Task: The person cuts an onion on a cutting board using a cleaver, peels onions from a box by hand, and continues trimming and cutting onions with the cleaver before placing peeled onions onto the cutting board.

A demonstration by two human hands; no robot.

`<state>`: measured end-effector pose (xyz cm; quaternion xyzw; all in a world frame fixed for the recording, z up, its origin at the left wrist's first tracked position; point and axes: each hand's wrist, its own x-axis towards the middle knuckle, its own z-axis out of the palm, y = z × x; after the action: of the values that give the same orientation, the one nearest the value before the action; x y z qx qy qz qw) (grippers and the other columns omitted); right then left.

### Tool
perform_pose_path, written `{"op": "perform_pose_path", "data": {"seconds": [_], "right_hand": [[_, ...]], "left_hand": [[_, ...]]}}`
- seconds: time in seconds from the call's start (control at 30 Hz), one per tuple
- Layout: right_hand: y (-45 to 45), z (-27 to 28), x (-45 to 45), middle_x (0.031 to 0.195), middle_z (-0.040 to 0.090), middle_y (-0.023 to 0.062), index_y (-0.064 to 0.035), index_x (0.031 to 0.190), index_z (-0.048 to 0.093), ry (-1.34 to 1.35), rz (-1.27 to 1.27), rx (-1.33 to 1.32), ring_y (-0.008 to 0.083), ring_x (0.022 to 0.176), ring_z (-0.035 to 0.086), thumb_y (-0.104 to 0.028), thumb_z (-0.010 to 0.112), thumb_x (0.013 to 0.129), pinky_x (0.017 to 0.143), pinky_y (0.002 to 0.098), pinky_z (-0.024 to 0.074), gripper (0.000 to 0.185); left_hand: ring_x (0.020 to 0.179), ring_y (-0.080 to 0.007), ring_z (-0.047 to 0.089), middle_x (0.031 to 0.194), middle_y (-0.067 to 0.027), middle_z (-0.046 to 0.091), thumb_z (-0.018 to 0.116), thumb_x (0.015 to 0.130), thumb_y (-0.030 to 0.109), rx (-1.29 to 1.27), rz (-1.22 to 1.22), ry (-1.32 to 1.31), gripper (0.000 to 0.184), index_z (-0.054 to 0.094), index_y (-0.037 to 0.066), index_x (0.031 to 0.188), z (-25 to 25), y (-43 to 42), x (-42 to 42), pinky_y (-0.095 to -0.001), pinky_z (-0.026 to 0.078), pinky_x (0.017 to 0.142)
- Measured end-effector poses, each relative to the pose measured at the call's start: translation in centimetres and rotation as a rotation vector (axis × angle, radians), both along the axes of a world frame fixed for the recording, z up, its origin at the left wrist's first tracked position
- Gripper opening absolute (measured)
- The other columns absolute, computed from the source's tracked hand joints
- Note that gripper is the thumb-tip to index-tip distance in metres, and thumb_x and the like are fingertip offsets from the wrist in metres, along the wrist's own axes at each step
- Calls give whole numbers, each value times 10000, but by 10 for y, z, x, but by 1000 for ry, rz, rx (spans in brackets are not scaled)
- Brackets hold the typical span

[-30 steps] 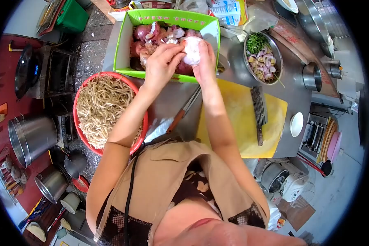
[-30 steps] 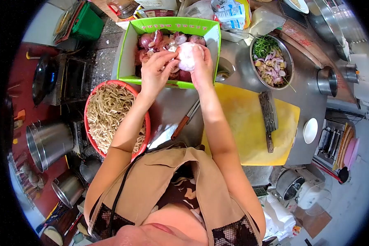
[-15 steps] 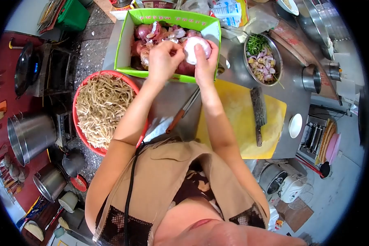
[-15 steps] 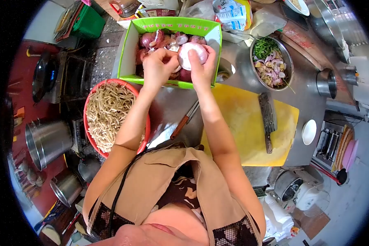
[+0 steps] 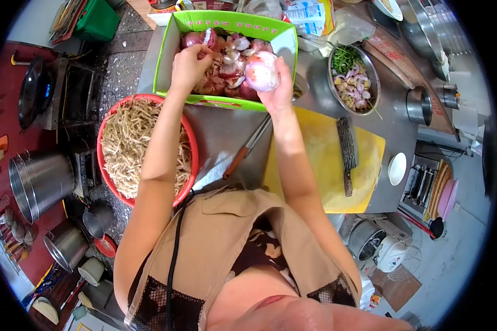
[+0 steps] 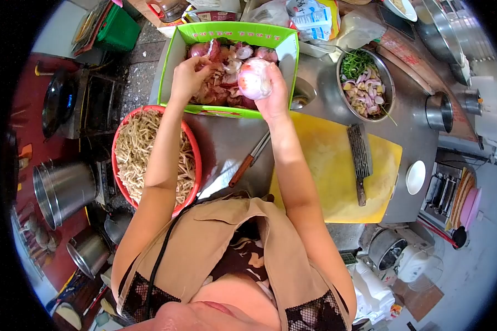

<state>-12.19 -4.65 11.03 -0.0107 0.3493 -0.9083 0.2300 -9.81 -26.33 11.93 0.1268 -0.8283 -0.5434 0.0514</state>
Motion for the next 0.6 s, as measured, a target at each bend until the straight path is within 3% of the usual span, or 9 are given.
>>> {"op": "perform_pose_path", "data": {"seconds": [0.03,0.07,0.1,0.17,0.27,0.33,0.53,0.6], "right_hand": [[0,2,0,1128,644,115,-45,1226,536,-3,22,-17,259,1013,640,-465,476,956,786,470,561,503],[-2,3,0,1128,644,115,-45,1226,536,-1,24,-18,259,1013,640,-465,476,956,786,470,561,503],[-4,3,-1,1141,641,111,-46,1236,532,-19,-23,10,258,1024,637,-460,468,963,806,461,555,500],[-6,-1,-2,1155,637,108,-47,1246,528,-41,-73,41,257,1036,635,-456,461,969,825,453,550,498],[-9,-13,-4,1186,622,117,-45,1266,517,17,-179,48,249,1061,626,-429,443,987,888,419,527,480],[-7,-11,-4,1197,609,135,-32,1254,494,125,-189,77,252,1083,614,-359,466,995,943,395,499,418],[-8,0,3,1220,547,139,-33,1207,413,170,-280,88,236,1092,593,-245,580,958,942,396,505,367],[-11,-1,2,1206,576,142,-29,1219,443,165,-300,111,254,1106,593,-276,549,967,949,411,497,368]], "left_hand": [[779,-303,655,943,-119,666,608,823,7,-697,80,171,270,684,106,1062,-5,1,1,-404,540,703],[801,-380,627,1021,-156,633,585,764,-35,-899,130,471,409,677,161,1111,-11,5,3,-472,522,754],[803,-315,640,1051,-151,630,610,781,-11,-866,106,553,351,682,114,1101,-5,13,5,-406,531,750],[799,-255,662,1003,-140,659,667,787,26,-232,18,419,248,700,60,1030,13,41,19,-341,532,732],[753,-226,687,833,-134,702,723,794,61,-34,63,428,125,709,-11,894,36,76,36,-303,531,679],[725,-223,684,824,-137,700,714,799,60,-11,98,394,106,709,-15,874,36,82,36,-308,530,666],[676,-223,675,781,-145,692,706,785,78,-62,163,330,109,694,-20,832,26,88,27,-308,525,638],[669,-226,673,774,-149,689,702,778,80,-110,175,326,107,689,-19,814,27,86,23,-306,523,631]]}}
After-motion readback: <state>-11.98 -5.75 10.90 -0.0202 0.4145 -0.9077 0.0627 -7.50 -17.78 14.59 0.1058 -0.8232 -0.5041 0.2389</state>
